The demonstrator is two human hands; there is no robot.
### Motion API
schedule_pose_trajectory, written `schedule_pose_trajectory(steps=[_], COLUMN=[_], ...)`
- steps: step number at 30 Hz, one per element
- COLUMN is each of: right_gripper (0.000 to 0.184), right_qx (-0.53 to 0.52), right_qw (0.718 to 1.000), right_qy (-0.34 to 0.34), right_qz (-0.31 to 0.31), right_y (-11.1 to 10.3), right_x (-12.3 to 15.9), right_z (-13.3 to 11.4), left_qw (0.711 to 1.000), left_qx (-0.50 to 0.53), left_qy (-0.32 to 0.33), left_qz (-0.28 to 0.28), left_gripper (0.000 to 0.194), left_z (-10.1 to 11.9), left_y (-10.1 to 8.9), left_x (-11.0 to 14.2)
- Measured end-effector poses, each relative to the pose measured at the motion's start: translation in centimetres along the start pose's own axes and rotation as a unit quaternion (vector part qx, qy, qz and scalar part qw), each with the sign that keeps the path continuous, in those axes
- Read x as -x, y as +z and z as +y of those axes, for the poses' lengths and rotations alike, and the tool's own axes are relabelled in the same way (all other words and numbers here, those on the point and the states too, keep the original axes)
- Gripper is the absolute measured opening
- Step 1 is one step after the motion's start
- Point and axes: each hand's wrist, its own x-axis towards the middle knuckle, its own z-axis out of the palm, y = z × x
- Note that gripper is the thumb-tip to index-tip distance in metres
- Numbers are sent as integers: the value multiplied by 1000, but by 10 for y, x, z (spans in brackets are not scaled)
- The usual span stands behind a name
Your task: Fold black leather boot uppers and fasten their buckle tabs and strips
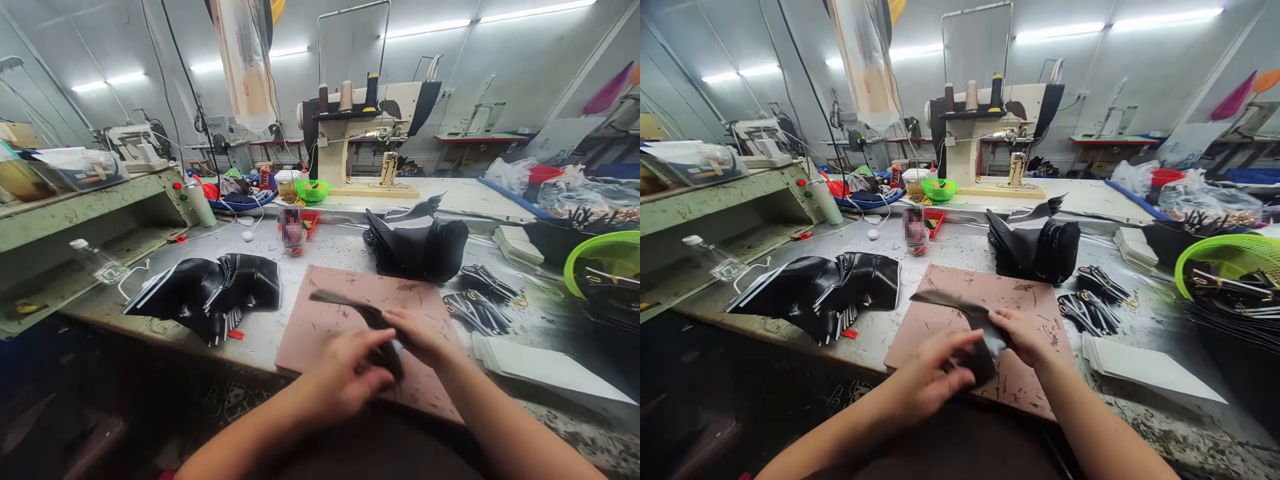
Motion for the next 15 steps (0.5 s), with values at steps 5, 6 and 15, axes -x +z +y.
schedule_pose_trajectory(steps=[5,6,15], right_gripper=[24,21,7], right_qx=[224,251,597], right_qw=[968,961,801], right_qy=[-14,-25,-40], right_qz=[-116,-115,-15], right_y=[-15,-16,-27], right_x=[17,20,37], right_z=[15,18,15], left_qw=[971,984,944], left_qx=[152,96,-289], left_qy=[6,-5,-18], left_qz=[-186,-147,-157], left_gripper=[45,41,16], left_z=[-11,-22,-102], left_y=[-12,-11,26], left_x=[-5,-11,-39])
